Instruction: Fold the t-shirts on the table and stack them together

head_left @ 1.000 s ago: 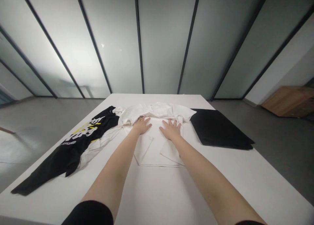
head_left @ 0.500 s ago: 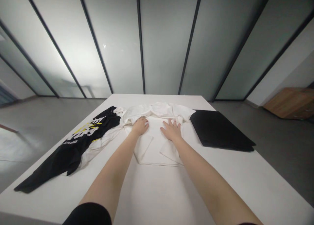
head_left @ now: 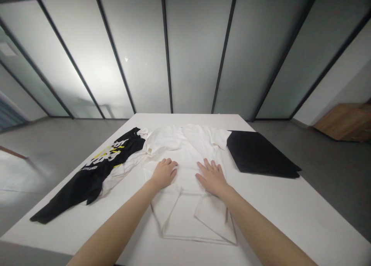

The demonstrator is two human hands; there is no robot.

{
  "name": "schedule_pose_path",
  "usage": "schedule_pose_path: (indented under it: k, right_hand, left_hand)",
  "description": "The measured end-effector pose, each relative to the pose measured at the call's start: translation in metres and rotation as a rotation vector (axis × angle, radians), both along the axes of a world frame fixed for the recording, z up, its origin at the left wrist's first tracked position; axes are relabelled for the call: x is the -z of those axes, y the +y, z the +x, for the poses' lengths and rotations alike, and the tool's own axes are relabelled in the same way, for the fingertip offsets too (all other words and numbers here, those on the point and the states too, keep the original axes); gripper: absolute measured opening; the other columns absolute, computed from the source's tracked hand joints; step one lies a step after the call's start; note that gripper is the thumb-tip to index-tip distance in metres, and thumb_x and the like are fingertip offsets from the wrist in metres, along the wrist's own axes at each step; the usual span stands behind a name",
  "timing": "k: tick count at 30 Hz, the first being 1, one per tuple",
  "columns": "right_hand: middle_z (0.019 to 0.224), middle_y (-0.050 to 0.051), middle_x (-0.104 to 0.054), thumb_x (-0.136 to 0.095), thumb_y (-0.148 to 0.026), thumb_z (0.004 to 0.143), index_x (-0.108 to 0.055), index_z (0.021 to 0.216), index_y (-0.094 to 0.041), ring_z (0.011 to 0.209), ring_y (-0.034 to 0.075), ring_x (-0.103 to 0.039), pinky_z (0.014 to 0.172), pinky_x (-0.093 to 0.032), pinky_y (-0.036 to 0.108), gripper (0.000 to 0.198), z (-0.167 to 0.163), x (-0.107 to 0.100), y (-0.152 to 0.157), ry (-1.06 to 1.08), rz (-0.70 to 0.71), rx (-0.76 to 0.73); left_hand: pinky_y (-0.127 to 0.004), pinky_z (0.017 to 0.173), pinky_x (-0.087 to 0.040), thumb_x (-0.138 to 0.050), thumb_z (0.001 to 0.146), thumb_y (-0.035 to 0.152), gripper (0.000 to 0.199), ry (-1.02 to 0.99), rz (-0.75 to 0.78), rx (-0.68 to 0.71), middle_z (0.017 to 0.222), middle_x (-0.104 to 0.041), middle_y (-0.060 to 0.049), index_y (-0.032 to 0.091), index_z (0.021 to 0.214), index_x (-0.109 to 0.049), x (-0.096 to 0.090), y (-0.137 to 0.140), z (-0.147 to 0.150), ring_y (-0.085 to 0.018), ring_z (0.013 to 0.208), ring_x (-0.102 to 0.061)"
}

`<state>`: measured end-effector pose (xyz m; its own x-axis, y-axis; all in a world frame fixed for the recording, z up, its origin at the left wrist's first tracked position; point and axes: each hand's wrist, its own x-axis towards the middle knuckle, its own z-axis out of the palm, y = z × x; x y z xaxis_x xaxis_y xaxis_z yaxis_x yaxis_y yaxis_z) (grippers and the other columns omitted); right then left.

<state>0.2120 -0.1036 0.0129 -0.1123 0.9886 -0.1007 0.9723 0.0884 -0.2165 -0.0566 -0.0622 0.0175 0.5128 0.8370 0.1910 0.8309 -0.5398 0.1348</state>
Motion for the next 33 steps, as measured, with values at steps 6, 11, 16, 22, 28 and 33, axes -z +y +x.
schedule_pose_path:
  k: [6,11,16,22,28,33]
  right_hand:
    - [0.177,0.012,-0.026,-0.058,-0.028,0.092,-0.066,0.146,-0.025,0.165,0.037,-0.014,0.13,-0.016,0.054,0.055,0.047,-0.017,-0.02,0.192,-0.152,-0.237]
    - [0.174,0.009,-0.035,-0.061,-0.014,0.076,-0.08,0.104,-0.022,0.165,0.036,-0.014,0.129,-0.019,0.054,0.035,0.057,-0.023,-0.032,0.242,-0.182,-0.35]
    - [0.148,0.009,-0.064,-0.06,-0.014,0.073,-0.071,0.082,-0.023,0.155,0.035,-0.034,0.128,-0.019,0.055,0.017,0.047,-0.032,-0.032,0.343,-0.059,-0.404]
    - [0.084,0.007,-0.069,-0.044,-0.045,0.092,-0.059,0.071,-0.024,0.086,0.027,-0.065,0.085,-0.051,0.038,0.034,0.109,-0.052,-0.026,0.591,-0.079,-0.135]
    - [0.05,0.007,-0.055,-0.025,-0.067,0.102,-0.058,0.058,-0.023,0.053,0.025,-0.057,0.065,-0.043,0.037,0.07,0.182,-0.042,-0.025,0.276,-0.393,0.458]
    - [0.075,0.008,-0.072,-0.042,-0.056,0.1,-0.071,0.086,-0.022,0.075,0.026,-0.067,0.069,-0.045,0.033,0.046,0.147,-0.054,-0.021,0.256,-0.023,0.369]
  left_hand:
    - [-0.039,0.099,-0.048,-0.058,0.097,0.031,0.03,-0.072,-0.203,0.102,0.117,-0.07,-0.009,0.024,0.124,-0.07,-0.02,-0.018,-0.026,-0.027,0.111,-0.064]
    - [-0.031,0.08,-0.049,-0.062,0.091,0.037,0.029,-0.091,-0.478,0.144,0.102,-0.074,-0.003,0.025,0.115,-0.074,-0.039,-0.02,-0.033,-0.021,0.089,-0.069]
    - [-0.027,0.063,-0.04,-0.066,0.087,0.045,0.03,-0.077,-0.58,0.137,0.081,-0.068,0.001,0.025,0.107,-0.075,-0.045,-0.026,-0.031,-0.017,0.071,-0.061]
    - [-0.028,0.054,-0.029,-0.054,0.095,0.058,0.05,-0.11,-0.696,0.181,0.057,-0.045,0.003,0.019,0.063,-0.058,-0.046,-0.022,-0.037,-0.012,0.055,-0.04]
    - [-0.028,0.056,-0.037,-0.056,0.093,0.065,0.057,-0.054,-0.847,0.078,0.057,-0.059,-0.001,0.019,0.06,-0.064,-0.051,-0.023,-0.033,-0.014,0.052,-0.051]
    - [-0.028,0.059,-0.041,-0.061,0.091,0.056,0.05,0.001,-0.812,0.043,0.057,-0.064,-0.003,0.019,0.057,-0.064,-0.052,-0.026,-0.027,-0.016,0.054,-0.058]
